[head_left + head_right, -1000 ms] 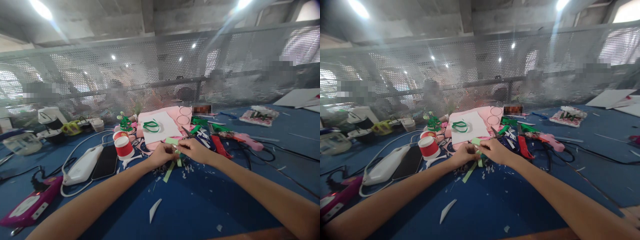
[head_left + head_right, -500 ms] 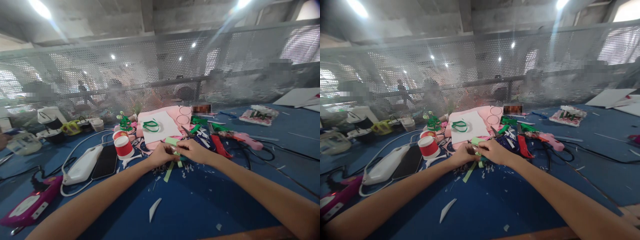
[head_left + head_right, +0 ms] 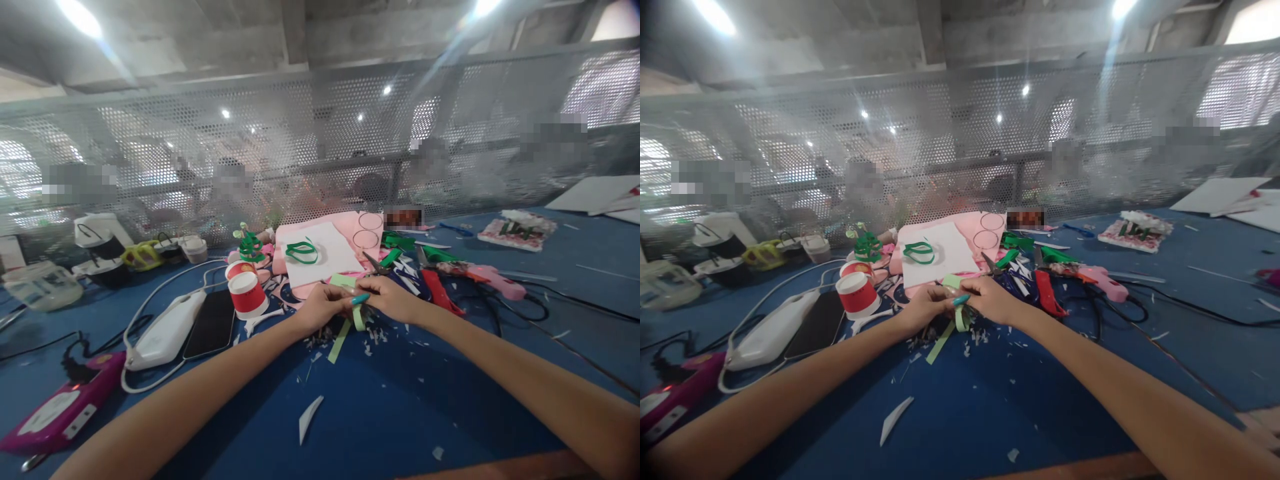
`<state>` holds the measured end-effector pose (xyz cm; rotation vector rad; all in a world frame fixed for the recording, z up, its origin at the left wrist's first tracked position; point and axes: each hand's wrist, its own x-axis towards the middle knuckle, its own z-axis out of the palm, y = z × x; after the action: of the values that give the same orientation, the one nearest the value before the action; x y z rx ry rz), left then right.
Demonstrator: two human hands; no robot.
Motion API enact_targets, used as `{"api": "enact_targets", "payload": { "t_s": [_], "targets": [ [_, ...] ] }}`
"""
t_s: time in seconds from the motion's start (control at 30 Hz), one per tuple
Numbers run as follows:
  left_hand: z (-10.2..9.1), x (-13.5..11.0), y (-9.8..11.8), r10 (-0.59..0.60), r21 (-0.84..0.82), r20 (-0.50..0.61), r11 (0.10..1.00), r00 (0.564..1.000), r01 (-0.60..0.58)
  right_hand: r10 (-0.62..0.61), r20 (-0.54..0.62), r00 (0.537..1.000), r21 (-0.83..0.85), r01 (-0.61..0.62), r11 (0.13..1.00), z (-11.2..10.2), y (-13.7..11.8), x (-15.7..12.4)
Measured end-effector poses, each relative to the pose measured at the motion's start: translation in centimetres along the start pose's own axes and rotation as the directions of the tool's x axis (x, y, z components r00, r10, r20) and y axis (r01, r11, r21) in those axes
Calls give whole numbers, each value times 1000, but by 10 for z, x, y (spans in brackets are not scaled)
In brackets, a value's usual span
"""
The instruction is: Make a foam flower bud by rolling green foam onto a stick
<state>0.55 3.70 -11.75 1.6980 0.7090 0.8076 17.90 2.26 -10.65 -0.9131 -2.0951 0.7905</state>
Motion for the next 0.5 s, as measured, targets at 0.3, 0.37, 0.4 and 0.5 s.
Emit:
{"api": "enact_targets", "payload": {
  "t_s": [0.3, 0.37, 0.4, 0.5],
  "targets": [
    [-1, 1, 2, 55, -53, -261, 996, 964, -71, 142, -116, 983, 113, -129, 985, 0, 8, -2],
    [-2, 1, 3, 76, -45, -303, 995, 950, -94, 124, -94, 988, 25, -123, 992, 4, 8, -2],
    [-2, 1, 3, 88, -32, -312, 994, 946, -104, 117, -70, 991, 12, -116, 993, 6, 8, -1],
    [-3, 2, 3, 162, 46, -309, 987, 937, -155, 96, -36, 995, 44, -95, 995, 13, 7, 0]
  ]
}}
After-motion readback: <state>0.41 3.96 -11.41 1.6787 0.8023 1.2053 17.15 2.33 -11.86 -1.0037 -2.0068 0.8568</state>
